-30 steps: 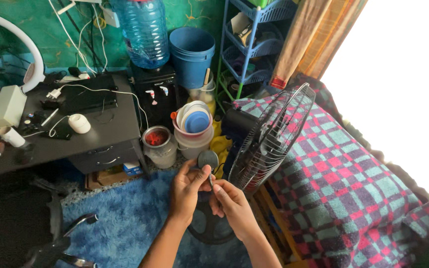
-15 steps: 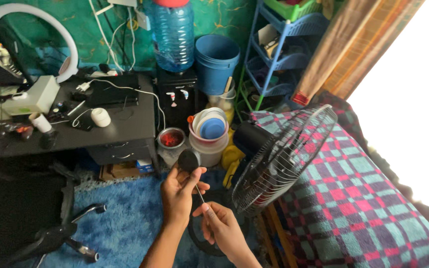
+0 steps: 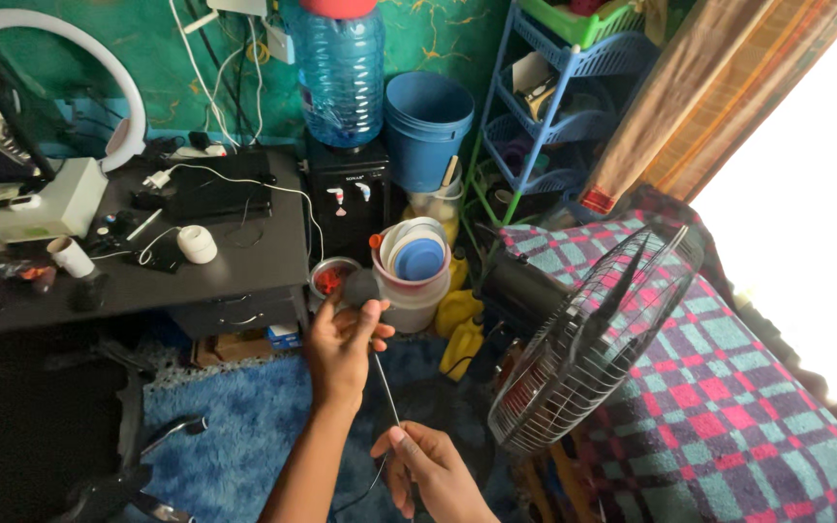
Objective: The person assembles a table fan by attaching the fan blades to the motor shaft, securing them with a nut, and then fitting the front and rear wire cages. The person manually spins the blades to test the assembly and adjusts the fan head.
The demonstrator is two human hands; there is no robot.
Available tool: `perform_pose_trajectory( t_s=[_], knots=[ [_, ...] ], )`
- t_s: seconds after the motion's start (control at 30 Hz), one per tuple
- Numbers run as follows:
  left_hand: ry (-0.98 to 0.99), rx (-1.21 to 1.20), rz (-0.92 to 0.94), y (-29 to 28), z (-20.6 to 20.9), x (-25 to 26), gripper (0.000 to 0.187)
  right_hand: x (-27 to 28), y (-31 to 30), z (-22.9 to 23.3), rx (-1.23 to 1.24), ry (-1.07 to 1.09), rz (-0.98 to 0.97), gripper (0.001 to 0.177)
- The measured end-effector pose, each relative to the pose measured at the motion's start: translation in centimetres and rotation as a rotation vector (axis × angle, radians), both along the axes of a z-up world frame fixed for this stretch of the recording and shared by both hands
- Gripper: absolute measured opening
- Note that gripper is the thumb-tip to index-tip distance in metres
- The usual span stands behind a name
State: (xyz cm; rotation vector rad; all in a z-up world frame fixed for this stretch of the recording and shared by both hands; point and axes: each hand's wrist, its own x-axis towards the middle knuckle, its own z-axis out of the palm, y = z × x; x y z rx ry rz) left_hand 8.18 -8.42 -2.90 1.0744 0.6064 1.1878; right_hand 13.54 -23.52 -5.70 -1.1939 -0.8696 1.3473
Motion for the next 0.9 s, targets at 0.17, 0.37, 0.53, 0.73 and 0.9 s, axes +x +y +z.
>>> perform_pose_trajectory(
  t_s=[0.17,0.37,0.53,0.73,0.9],
  knots=[
    [0.114,0.201,-0.193,1.4,0.4,0.0,0.059,-1.1,2.7,0.7,0.003,0.080,-0.073,0.034],
    [0.197,0.132,-0.365,3.6,0.7,0.2,0.043,-1.6,5.4,0.8,0.036,0.082,-0.239,0.030],
    [0.235,0.124,-0.364,4.7,0.5,0.7,0.038,-1.5,6.6,-0.2,0.076,0.106,-0.310,0.025],
    [-0.047,-0.109,-0.427,6.2,0.3,1.5,0.039,-1.3,6.9,0.1,-0.021,-0.026,-0.283,0.030],
    [-0.301,-0.376,-0.505,11.8,0.7,1.6,0.040,-2.0,4.5,2.1,-0.263,-0.196,-0.147,0.031]
  ],
)
